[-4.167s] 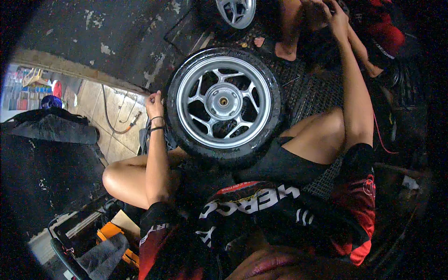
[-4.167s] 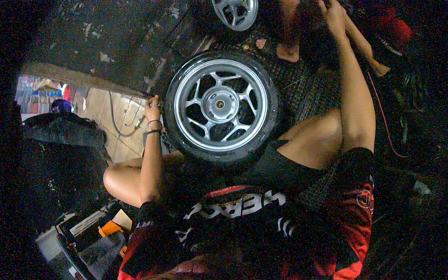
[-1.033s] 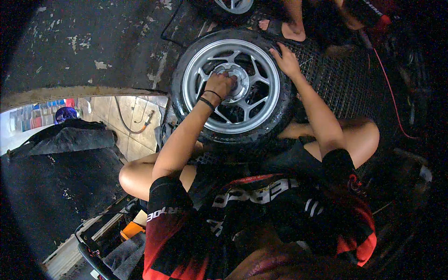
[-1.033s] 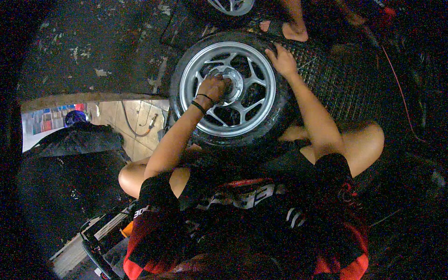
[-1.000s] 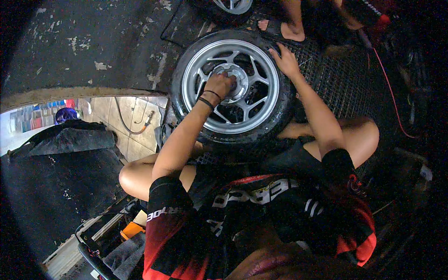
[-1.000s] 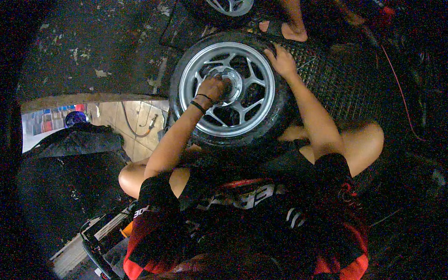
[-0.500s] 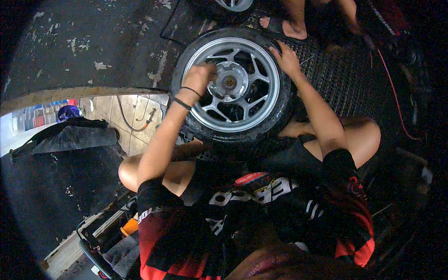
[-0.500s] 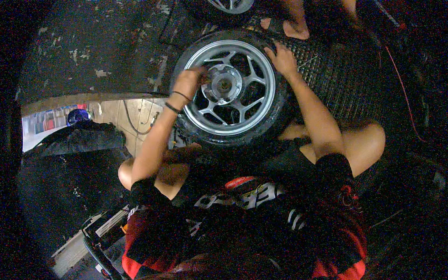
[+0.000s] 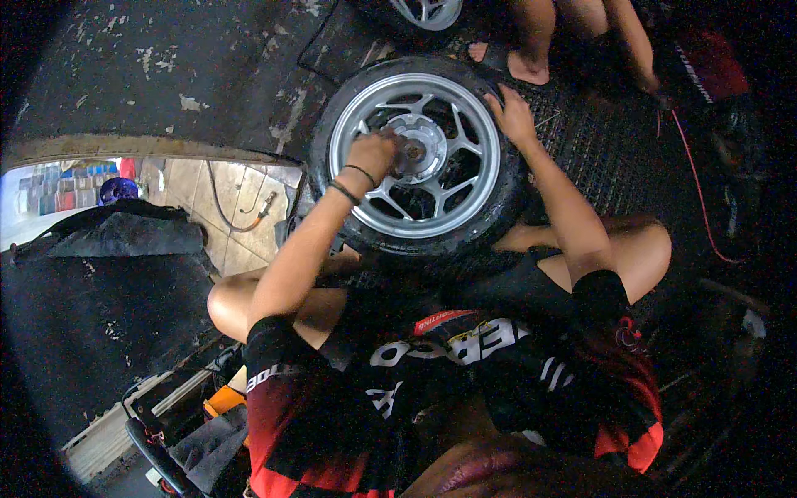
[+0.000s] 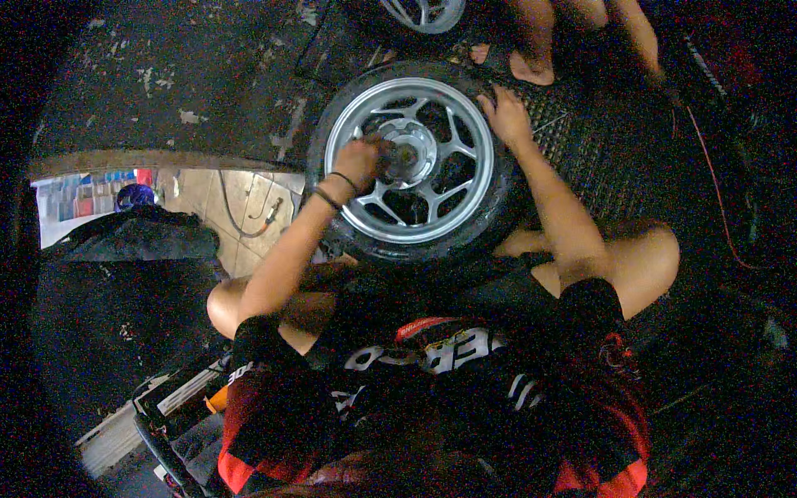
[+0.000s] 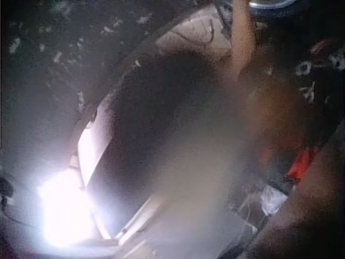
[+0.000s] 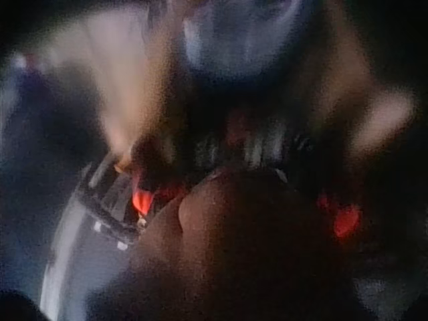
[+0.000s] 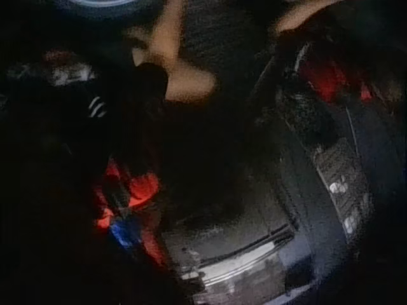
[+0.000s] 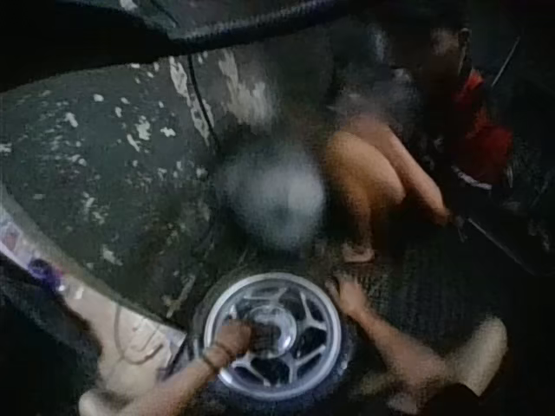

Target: The person sits on a rubber mat in a workshop and works on a motorcycle wheel. They use a small white stick to apply a substance to the center hub of the wheel. Another person is visible in the background working on a second wheel. The camera wearer handles the wheel and the stick, focusing on the central area of the rim.

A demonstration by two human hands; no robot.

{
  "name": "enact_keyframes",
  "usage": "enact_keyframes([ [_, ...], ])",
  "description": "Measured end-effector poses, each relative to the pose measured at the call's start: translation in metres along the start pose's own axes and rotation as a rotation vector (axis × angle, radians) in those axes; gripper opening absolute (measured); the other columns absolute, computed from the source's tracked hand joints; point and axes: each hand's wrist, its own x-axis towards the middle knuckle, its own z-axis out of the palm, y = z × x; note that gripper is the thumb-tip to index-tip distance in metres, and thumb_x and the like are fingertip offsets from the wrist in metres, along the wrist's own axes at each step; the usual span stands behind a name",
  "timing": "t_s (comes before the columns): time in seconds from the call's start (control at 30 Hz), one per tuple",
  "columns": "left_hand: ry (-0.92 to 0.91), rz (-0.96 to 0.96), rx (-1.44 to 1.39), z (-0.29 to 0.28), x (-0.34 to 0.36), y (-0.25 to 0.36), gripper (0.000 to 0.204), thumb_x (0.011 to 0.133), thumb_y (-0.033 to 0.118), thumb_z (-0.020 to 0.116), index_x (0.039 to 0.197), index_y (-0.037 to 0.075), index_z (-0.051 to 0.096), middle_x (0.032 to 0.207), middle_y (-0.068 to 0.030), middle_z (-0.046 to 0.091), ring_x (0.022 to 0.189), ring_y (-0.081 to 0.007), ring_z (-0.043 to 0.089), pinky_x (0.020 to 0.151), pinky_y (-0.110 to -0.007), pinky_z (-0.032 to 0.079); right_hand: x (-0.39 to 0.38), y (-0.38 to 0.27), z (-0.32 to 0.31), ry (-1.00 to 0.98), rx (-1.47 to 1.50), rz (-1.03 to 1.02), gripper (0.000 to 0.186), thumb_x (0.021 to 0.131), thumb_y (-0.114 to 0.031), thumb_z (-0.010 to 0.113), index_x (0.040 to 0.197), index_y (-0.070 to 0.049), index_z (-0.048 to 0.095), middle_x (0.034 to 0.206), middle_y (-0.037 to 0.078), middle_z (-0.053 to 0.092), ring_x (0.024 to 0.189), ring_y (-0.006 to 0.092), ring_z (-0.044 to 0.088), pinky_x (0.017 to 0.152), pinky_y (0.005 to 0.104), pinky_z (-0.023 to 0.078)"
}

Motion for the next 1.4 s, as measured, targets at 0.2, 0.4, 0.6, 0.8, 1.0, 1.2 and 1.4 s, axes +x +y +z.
enact_keyframes([
  [0.2, 0.321, 0.26, -0.013, 0.039, 0.032, 0.022, 0.018, 0.087, 0.021, 0.051, 0.1, 0.013, 0.061, 0.105, -0.0109, 0.062, 0.09, -0.0306, 0.066, 0.079, -0.044, 0.05, -0.001, 0.011, 0.006, 0.058, 0.01, -0.077, 0.053, 0.091, -0.04, 0.059, 0.125, 0.001, 0.056, 0.115, 0.029, 0.06, 0.105, 0.0436, 0.059, 0.092, 0.0485, 0.047],
  [0.4, 0.297, 0.235, -0.005, 0.051, 0.032, 0.009, 0.017, 0.085, 0.017, 0.055, 0.097, 0.014, 0.067, 0.106, -0.0143, 0.061, 0.089, -0.0306, 0.067, 0.075, -0.042, 0.053, -0.002, -0.01, -0.008, 0.003, 0.084, -0.012, 0.052, 0.092, -0.036, 0.059, 0.127, 0.002, 0.054, 0.119, 0.027, 0.059, 0.111, 0.0414, 0.056, 0.097, 0.0459, 0.045],
  [0.6, 0.399, 0.3, -0.032, 0.047, 0.037, 0.011, 0.015, 0.083, 0.013, 0.057, 0.092, 0.013, 0.068, 0.108, -0.0127, 0.06, 0.088, -0.0317, 0.067, 0.074, -0.043, 0.055, -0.004, -0.008, -0.006, 0.023, 0.082, -0.014, 0.051, 0.092, -0.036, 0.059, 0.125, 0.003, 0.055, 0.12, 0.026, 0.059, 0.11, 0.0418, 0.057, 0.096, 0.0458, 0.045],
  [0.8, 0.133, 0.311, -0.184, 0.046, 0.039, 0.012, 0.016, 0.085, 0.018, 0.059, 0.098, 0.01, 0.062, 0.11, -0.0135, 0.061, 0.089, -0.0359, 0.066, 0.075, -0.046, 0.055, -0.007, -0.005, -0.005, 0.016, 0.07, 0.014, 0.05, 0.091, -0.035, 0.06, 0.124, 0.003, 0.056, 0.12, 0.025, 0.06, 0.109, 0.042, 0.058, 0.092, 0.0465, 0.048],
  [1.0, 0.165, 0.377, -0.242, 0.04, 0.038, 0.01, 0.021, 0.085, 0.013, 0.055, 0.104, 0.007, 0.061, 0.103, -0.0178, 0.064, 0.09, -0.0361, 0.066, 0.076, -0.045, 0.055, -0.006, 0.005, -0.002, 0.028, 0.093, -0.005, 0.05, 0.091, -0.036, 0.06, 0.125, 0.001, 0.055, 0.121, 0.026, 0.059, 0.11, 0.0425, 0.057, 0.095, 0.0462, 0.046],
  [1.2, 0.242, 0.395, -0.452, 0.005, 0.024, 0.006, 0.024, 0.081, 0.008, 0.06, 0.105, 0.006, 0.061, 0.096, -0.02, 0.066, 0.092, -0.0409, 0.064, 0.079, -0.044, 0.052, -0.009, 0.008, -0.01, -0.01, 0.052, 0.056, 0.051, 0.092, -0.037, 0.059, 0.126, 0.001, 0.055, 0.123, 0.025, 0.058, 0.112, 0.0432, 0.056, 0.096, 0.0458, 0.046],
  [1.4, 0.146, 0.259, -0.516, 0.017, 0.025, -0.007, 0.023, 0.081, 0.013, 0.063, 0.102, 0.007, 0.059, 0.099, -0.0252, 0.063, 0.091, -0.043, 0.063, 0.077, -0.049, 0.052, -0.008, -0.007, -0.005, -0.006, 0.059, 0.017, 0.052, 0.092, -0.038, 0.06, 0.124, 0.001, 0.057, 0.122, 0.025, 0.059, 0.112, 0.0408, 0.058, 0.096, 0.0443, 0.045],
])
